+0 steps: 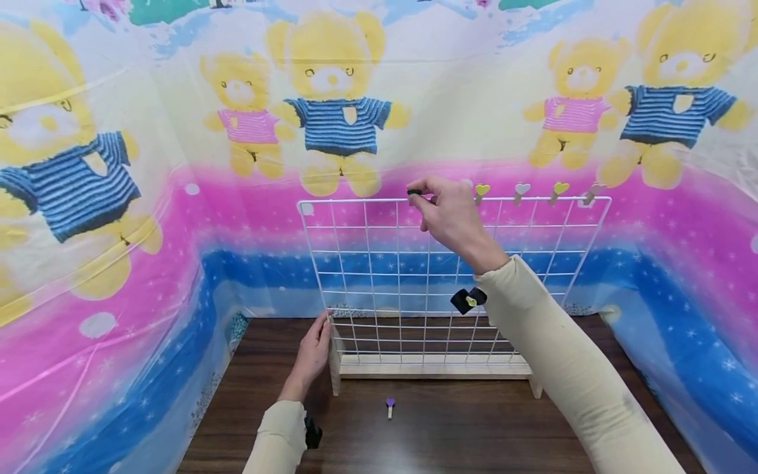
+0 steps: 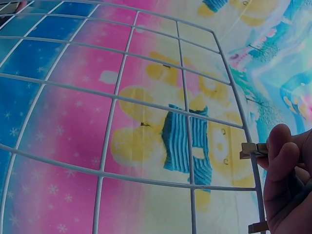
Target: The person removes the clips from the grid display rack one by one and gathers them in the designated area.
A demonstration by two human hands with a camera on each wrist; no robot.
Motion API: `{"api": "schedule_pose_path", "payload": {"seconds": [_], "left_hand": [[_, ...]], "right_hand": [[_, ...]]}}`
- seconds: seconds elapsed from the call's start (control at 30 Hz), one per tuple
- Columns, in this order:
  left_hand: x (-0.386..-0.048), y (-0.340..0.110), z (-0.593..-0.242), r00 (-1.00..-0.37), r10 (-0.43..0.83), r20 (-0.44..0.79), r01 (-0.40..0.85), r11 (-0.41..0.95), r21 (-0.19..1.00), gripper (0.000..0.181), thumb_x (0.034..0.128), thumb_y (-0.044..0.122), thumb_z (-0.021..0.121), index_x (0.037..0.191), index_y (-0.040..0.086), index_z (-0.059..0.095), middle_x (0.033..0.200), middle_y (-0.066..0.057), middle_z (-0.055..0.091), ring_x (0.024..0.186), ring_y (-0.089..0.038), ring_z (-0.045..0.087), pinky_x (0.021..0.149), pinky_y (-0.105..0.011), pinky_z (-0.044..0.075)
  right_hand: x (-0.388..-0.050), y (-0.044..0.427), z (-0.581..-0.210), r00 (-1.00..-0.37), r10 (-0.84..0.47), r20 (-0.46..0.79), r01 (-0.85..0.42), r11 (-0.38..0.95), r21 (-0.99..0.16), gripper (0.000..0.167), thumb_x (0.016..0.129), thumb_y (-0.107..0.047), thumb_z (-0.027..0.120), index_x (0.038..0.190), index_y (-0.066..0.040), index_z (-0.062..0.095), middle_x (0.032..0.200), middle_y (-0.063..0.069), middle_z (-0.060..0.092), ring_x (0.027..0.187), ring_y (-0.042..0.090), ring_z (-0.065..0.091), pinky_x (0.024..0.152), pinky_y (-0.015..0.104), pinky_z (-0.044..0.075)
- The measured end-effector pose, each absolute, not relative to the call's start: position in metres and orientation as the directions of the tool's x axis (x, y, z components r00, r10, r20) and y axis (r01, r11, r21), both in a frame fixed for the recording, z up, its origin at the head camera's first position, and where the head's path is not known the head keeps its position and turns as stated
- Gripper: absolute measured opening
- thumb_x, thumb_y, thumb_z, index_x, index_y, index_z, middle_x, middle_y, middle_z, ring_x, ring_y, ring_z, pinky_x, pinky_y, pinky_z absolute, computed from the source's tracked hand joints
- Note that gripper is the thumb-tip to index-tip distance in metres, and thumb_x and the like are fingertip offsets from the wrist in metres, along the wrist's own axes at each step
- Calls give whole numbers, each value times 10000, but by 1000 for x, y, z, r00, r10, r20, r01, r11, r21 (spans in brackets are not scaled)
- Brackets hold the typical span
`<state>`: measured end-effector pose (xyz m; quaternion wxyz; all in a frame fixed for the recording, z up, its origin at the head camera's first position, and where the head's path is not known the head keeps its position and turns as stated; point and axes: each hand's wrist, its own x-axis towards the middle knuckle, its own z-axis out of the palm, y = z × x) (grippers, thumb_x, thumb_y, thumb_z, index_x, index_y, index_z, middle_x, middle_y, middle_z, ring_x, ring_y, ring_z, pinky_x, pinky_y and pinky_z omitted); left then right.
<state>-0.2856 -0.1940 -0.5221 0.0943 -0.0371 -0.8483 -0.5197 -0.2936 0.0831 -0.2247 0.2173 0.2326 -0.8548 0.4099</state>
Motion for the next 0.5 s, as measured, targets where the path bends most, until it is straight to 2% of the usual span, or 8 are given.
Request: {"api": "schedule_pose_path", "payload": {"seconds": [0.27, 0.5], "left_hand": [[-287, -194, -524, -979, -41, 200, 160, 456, 875, 443, 1029, 362, 357, 1441, 204, 396, 1450, -156, 390, 1298, -340, 376, 998, -559, 328], [-287, -194, -523, -980, -38, 194, 157, 448, 880, 446, 1032, 352, 361, 1451, 204, 384, 1458, -155, 380, 1298, -346, 375, 994, -562, 331]], "right_hand": [[-295, 82, -224, -770, -187, 610, -601, 532, -597, 150, 915, -123, 641, 1029, -63, 719, 887, 56, 703, 494, 147, 589, 465, 255, 458], [-296, 81, -226, -770, -173, 614, -607, 496, -621, 140, 906, -108, 651, 1018, -61, 720, 868, 56, 698, 483, 165, 580, 456, 251, 454]]}}
